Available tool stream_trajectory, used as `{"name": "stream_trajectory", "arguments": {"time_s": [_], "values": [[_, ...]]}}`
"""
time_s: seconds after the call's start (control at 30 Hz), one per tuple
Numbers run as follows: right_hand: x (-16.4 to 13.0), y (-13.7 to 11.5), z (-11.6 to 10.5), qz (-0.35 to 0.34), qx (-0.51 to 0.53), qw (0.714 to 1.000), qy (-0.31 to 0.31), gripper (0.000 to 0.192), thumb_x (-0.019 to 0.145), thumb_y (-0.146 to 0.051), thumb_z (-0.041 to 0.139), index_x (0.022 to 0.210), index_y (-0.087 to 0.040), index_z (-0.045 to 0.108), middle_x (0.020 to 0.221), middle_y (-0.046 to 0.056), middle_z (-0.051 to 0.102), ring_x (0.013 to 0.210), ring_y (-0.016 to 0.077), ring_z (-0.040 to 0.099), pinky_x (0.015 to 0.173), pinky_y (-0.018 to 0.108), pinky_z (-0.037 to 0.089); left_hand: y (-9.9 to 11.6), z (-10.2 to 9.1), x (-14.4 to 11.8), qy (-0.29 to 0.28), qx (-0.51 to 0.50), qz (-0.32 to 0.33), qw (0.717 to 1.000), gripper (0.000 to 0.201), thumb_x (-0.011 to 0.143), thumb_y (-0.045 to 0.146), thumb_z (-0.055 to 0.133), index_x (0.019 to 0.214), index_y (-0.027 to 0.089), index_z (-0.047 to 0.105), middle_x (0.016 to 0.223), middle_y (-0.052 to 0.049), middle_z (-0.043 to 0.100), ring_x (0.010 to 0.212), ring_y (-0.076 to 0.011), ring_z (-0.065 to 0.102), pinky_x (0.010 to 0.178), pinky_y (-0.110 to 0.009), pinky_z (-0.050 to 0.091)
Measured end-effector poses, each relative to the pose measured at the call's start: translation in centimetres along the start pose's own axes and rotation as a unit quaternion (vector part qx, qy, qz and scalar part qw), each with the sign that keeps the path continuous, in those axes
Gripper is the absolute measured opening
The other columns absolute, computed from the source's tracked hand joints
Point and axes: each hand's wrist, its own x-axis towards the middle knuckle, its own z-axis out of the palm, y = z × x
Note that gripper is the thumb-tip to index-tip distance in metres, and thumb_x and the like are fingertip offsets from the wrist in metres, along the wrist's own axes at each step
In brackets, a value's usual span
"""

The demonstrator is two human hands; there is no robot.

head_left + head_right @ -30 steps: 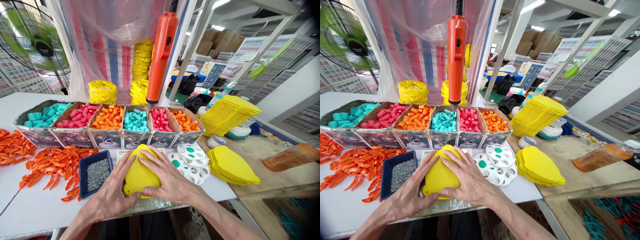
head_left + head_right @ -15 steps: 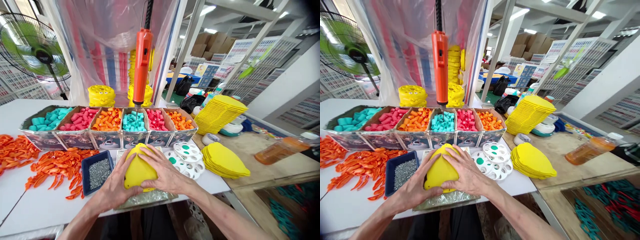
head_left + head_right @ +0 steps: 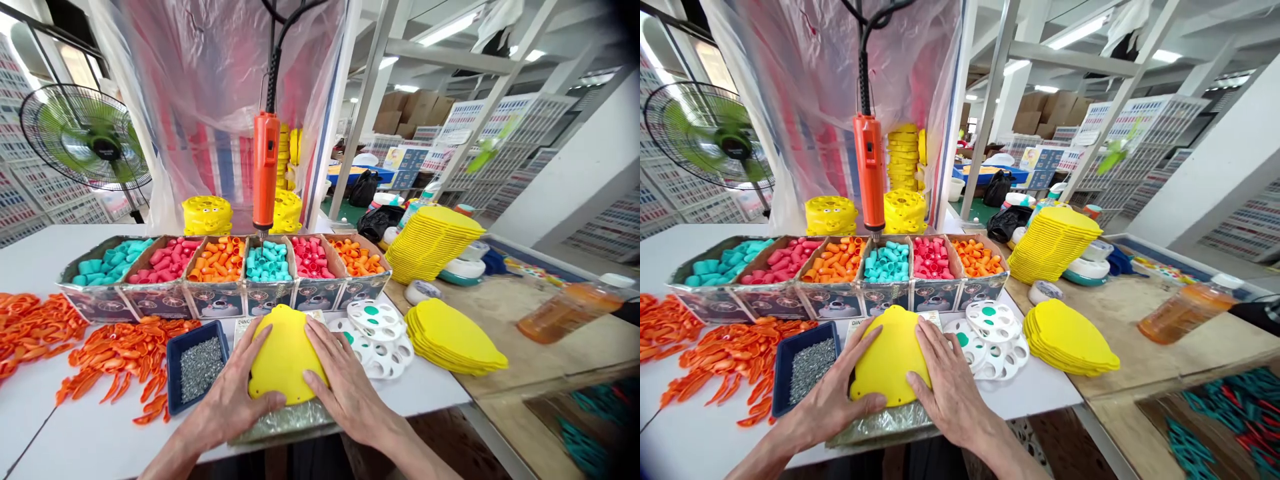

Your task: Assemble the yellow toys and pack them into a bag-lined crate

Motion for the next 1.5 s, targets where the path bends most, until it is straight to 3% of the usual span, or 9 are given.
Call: {"name": "stream_trajectory", "arguments": {"time_s": [0.17,0.33,0.47,0.73,0.87,0.97,1.13,1.3,1.5], "values": [[0.1,-0.4,0.2,-0.001,-0.018,0.999,0.044,0.061,0.105,-0.041,0.039,0.161,-0.022,0.026,0.167,0.010,0.031,0.153,0.0312,0.032,0.120,0.061,0.034,0.6,-0.3,-0.1,0.002,0.042,0.026,0.999,0.090,0.087,0.053,0.070,0.161,0.032,0.024,0.173,-0.014,0.013,0.156,-0.0376,0.021,0.121,-0.060,0.033],[0.0,-0.6,0.1,-0.007,-0.034,0.998,0.043,0.060,0.105,-0.041,0.037,0.161,-0.020,0.028,0.167,0.008,0.030,0.152,0.0320,0.033,0.119,0.062,0.035,2.1,-0.7,-0.2,-0.004,0.168,0.047,0.985,0.068,0.103,0.046,0.046,0.163,0.027,0.020,0.171,-0.016,0.020,0.158,-0.0331,0.019,0.122,-0.060,0.028],[0.0,-0.8,0.1,-0.004,-0.036,0.998,0.049,0.059,0.105,-0.041,0.037,0.161,-0.021,0.028,0.167,0.008,0.031,0.151,0.0317,0.035,0.118,0.061,0.037,2.3,-0.5,-0.3,0.003,0.225,0.052,0.973,0.064,0.105,0.042,0.040,0.162,0.023,0.021,0.171,-0.015,0.020,0.158,-0.0296,0.016,0.124,-0.058,0.026],[0.0,-1.0,-0.4,-0.007,-0.037,0.998,0.058,0.055,0.105,-0.042,0.038,0.157,-0.024,0.038,0.165,0.007,0.037,0.147,0.0316,0.041,0.117,0.060,0.041,2.2,0.0,-0.3,0.028,0.183,0.024,0.982,0.059,0.104,0.045,0.042,0.159,0.025,0.033,0.170,-0.012,0.026,0.156,-0.0287,0.024,0.125,-0.056,0.027],[0.1,-1.0,-1.0,-0.011,-0.030,0.998,0.054,0.053,0.105,-0.047,0.039,0.154,-0.026,0.044,0.164,0.007,0.039,0.148,0.0314,0.041,0.119,0.059,0.040,1.8,-1.8,-0.5,0.084,0.118,-0.010,0.989,0.055,0.102,0.047,0.046,0.152,0.024,0.045,0.163,-0.013,0.043,0.149,-0.0285,0.041,0.121,-0.051,0.038],[0.0,-0.8,-1.0,-0.011,-0.021,0.998,0.054,0.053,0.106,-0.048,0.039,0.152,-0.024,0.047,0.163,0.008,0.041,0.147,0.0316,0.041,0.119,0.059,0.039,0.3,-4.0,-1.1,0.117,0.169,-0.045,0.978,0.040,0.104,0.038,0.040,0.133,0.020,0.061,0.139,-0.012,0.066,0.132,-0.0254,0.059,0.114,-0.044,0.048],[-0.5,-0.1,-0.6,-0.013,-0.017,0.997,0.078,0.052,0.106,-0.046,0.039,0.150,-0.020,0.049,0.162,0.009,0.041,0.149,0.0313,0.038,0.120,0.059,0.038,-2.1,-6.6,-2.6,0.055,0.256,-0.094,0.960,0.027,0.091,0.020,0.054,0.111,0.018,0.072,0.105,-0.011,0.075,0.105,-0.0292,0.069,0.095,-0.043,0.055],[-0.9,0.3,-0.2,-0.024,-0.030,0.994,0.100,0.050,0.105,-0.044,0.042,0.147,-0.019,0.052,0.160,0.011,0.043,0.146,0.0319,0.041,0.118,0.057,0.040,-2.3,-6.5,-2.4,-0.031,0.307,-0.108,0.945,0.026,0.084,0.019,0.063,0.106,0.021,0.077,0.105,-0.012,0.074,0.107,-0.0332,0.066,0.092,-0.045,0.052],[-1.2,0.6,0.3,-0.035,-0.043,0.991,0.119,0.049,0.104,-0.043,0.045,0.148,-0.022,0.050,0.160,0.009,0.043,0.144,0.0321,0.043,0.115,0.055,0.044,-2.9,-6.3,-1.0,-0.074,0.337,-0.102,0.933,0.016,0.084,0.019,0.063,0.092,0.019,0.076,0.101,-0.012,0.073,0.105,-0.0331,0.064,0.090,-0.043,0.049]]}}
